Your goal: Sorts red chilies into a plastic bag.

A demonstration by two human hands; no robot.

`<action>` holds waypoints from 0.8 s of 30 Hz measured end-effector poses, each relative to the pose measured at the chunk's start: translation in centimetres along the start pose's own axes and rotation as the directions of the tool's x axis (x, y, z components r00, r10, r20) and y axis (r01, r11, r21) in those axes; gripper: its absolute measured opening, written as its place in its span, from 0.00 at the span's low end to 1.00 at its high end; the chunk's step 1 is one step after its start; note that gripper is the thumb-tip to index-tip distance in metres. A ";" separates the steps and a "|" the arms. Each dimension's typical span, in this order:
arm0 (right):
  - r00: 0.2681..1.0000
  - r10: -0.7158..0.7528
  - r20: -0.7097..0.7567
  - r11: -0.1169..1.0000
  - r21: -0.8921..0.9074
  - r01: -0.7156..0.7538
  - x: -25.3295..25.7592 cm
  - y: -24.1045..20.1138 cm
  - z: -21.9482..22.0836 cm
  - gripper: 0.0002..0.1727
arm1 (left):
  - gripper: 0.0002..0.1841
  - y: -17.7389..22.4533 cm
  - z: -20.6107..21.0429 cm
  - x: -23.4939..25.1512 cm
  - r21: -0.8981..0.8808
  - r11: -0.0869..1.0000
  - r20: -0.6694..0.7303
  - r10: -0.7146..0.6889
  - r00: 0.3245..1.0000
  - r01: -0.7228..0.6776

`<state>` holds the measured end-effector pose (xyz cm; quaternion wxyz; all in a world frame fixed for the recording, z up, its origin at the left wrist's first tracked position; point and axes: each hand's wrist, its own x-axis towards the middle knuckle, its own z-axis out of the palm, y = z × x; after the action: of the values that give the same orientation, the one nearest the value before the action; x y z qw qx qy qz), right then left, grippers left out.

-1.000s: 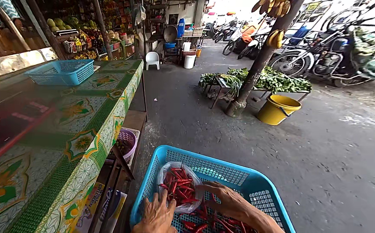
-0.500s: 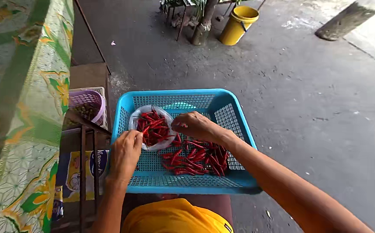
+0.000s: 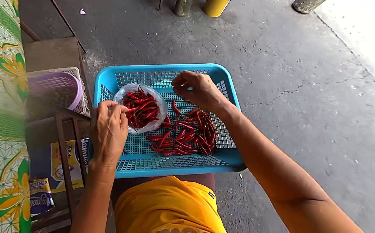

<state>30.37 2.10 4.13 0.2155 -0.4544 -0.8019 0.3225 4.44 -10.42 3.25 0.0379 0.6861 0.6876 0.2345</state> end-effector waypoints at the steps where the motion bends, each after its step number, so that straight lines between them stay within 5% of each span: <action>1: 0.998 0.036 0.048 0.997 -0.063 -0.033 -0.3 0.4 -0.4 0.09 | 0.08 0.0 0.1 -0.2 0.000 0.999 0.003 0.040 0.999 -0.040; 5: 0.953 0.117 0.279 0.971 -0.232 -0.051 -2.1 1.4 0.5 0.09 | 0.10 0.1 0.3 -0.6 -0.074 0.981 0.065 0.185 0.981 -0.180; 12: 0.911 0.269 0.314 0.907 -0.401 -0.130 -2.3 0.9 2.3 0.14 | 0.16 -0.4 1.2 -1.1 -0.116 0.943 0.203 0.329 0.922 -0.311; 18: 0.980 0.054 0.191 0.968 -0.249 -0.005 -1.9 2.2 2.0 0.10 | 0.08 -0.8 1.4 -1.4 -0.018 0.961 0.294 0.269 0.917 -0.276; 24: 0.953 -0.046 0.301 0.933 -0.327 0.148 -2.6 1.7 3.8 0.05 | 0.07 -0.3 0.7 -0.7 -0.030 0.959 0.175 0.283 0.943 -0.282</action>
<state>30.21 -0.79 0.15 0.0290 -0.3927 -0.8905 0.2279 4.48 -10.91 2.33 0.0666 0.7956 0.5755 0.1771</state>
